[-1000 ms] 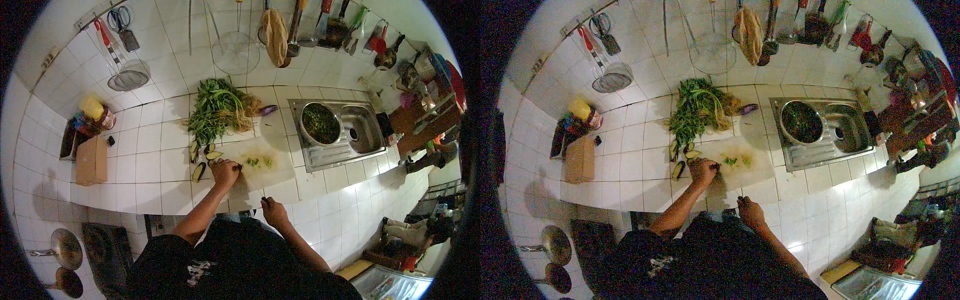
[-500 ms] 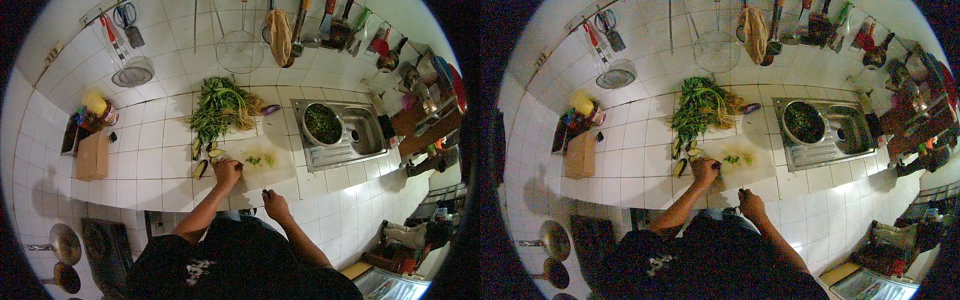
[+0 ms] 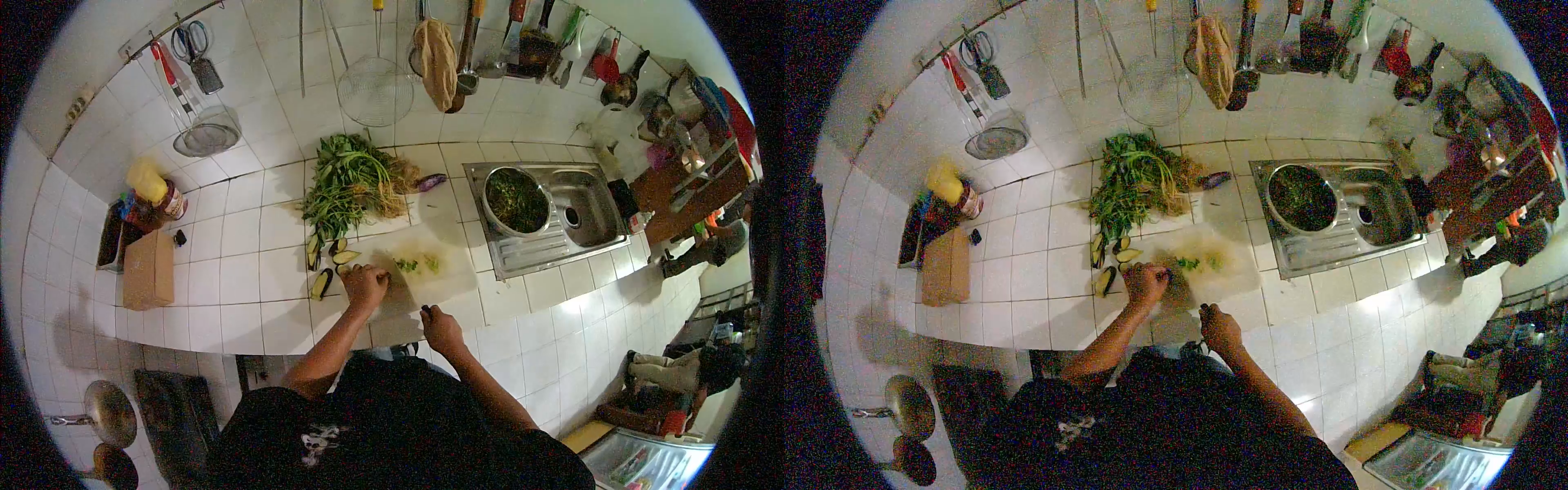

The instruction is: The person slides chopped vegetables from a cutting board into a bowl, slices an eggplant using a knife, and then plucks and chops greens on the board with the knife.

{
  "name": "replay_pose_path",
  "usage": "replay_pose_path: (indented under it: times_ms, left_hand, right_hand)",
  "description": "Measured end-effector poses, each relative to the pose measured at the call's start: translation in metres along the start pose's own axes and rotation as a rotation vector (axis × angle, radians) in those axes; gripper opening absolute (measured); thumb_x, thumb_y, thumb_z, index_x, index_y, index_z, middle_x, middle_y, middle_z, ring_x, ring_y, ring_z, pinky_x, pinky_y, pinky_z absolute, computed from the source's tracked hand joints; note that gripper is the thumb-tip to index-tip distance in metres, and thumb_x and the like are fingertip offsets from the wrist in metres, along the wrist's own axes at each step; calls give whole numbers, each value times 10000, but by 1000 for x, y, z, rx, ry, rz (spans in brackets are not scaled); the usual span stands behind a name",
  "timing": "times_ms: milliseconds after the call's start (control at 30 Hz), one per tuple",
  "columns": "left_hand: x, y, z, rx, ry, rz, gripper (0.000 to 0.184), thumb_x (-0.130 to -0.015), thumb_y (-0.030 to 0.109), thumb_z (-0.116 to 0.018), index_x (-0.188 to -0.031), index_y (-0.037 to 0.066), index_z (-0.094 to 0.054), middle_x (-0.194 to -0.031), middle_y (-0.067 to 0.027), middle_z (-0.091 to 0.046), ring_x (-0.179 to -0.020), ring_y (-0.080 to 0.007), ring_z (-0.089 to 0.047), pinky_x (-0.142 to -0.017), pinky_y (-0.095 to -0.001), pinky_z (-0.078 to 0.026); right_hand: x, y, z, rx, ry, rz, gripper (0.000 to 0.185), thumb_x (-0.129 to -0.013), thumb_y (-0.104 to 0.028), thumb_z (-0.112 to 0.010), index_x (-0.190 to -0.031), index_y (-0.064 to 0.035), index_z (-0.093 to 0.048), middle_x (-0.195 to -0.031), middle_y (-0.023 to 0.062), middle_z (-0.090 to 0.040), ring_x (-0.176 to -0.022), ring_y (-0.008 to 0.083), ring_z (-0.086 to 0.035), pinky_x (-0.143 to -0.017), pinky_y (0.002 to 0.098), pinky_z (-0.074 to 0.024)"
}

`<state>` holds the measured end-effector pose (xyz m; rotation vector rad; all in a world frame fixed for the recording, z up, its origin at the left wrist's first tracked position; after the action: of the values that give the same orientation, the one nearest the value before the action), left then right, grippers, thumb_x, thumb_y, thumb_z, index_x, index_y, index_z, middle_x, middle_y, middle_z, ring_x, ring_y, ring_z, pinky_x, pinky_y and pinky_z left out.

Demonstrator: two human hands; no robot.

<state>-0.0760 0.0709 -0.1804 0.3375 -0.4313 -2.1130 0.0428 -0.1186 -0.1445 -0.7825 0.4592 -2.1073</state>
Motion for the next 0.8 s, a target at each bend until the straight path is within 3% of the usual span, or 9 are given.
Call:
replay_pose_path:
  times_ms: [100,133,233,367,433,567,667,733,800]
  left_hand:
    - [-7,-1,-6,45,-34,-7,183,-725,212,-710,-892,140,-731,-917,-53,-671,-936,-273,-579,-853,-482,-395]
    - [-8,-6,-15,39,-42,-1,183,-725,212,-710,-892,140,-731,-917,-53,-671,-936,-273,-579,-853,-482,-395]
    - [-15,4,-14,96,116,-90,222,-722,176,-699,-935,122,-729,-909,-86,-677,-876,-284,-595,-834,-470,-405]
    - [-19,3,-26,131,114,-90,228,-718,150,-692,-941,117,-732,-894,-106,-678,-832,-288,-601,-843,-470,-404]
    - [-20,-1,-27,280,195,-98,230,-698,161,-742,-921,104,-723,-783,-114,-659,-776,-302,-610,-730,-427,-476]
    - [-20,-4,-19,262,151,-112,243,-710,180,-742,-947,125,-737,-774,-111,-669,-755,-298,-618,-734,-416,-476]
    - [-19,4,-5,154,117,-127,244,-718,194,-741,-954,130,-741,-811,-110,-691,-787,-292,-632,-750,-412,-481]
    - [-20,0,-11,218,69,-60,313,-679,147,-726,-989,110,-729,-950,-115,-695,-888,-299,-609,-831,-426,-467]
    - [-22,-5,-17,270,91,-57,345,-677,154,-731,-1016,95,-718,-972,-112,-700,-922,-305,-601,-860,-445,-455]
  right_hand:
    - [4,-1,13,20,94,202,327,-955,-339,-482,-954,-23,-563,-753,284,-619,-753,491,-599,-648,562,-471]
    - [0,7,8,-75,67,25,316,-953,-325,-496,-931,-17,-563,-748,284,-616,-754,496,-593,-644,560,-468]
    - [8,12,14,-35,77,32,321,-954,-325,-497,-925,-11,-556,-746,280,-613,-759,497,-587,-644,559,-463]
    - [19,15,18,-65,84,37,335,-956,-328,-496,-909,1,-536,-728,276,-603,-760,497,-579,-638,559,-454]
    - [21,19,17,-74,88,18,344,-958,-333,-494,-903,5,-529,-724,275,-601,-760,497,-578,-637,559,-452]
    - [24,28,13,-138,99,35,351,-959,-341,-492,-904,3,-529,-726,279,-601,-764,500,-578,-640,559,-452]
    - [28,20,18,-107,71,62,356,-957,-350,-494,-905,0,-533,-737,280,-608,-774,501,-581,-650,553,-460]
    - [29,16,18,-78,61,92,358,-956,-355,-496,-908,-2,-536,-744,282,-613,-778,502,-583,-656,550,-464]
    - [22,24,7,-52,-71,-38,378,-957,-415,-459,-997,-47,-535,-969,276,-623,-787,446,-624,-710,546,-498]
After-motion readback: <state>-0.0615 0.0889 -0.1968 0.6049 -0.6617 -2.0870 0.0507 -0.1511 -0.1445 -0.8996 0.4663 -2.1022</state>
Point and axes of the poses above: each hand's wrist, its own x-axis away from the middle knuckle, its own z-axis out of the back of the hand, y = z × x, the point moved 3 cm from there along -x, towards the middle knuckle
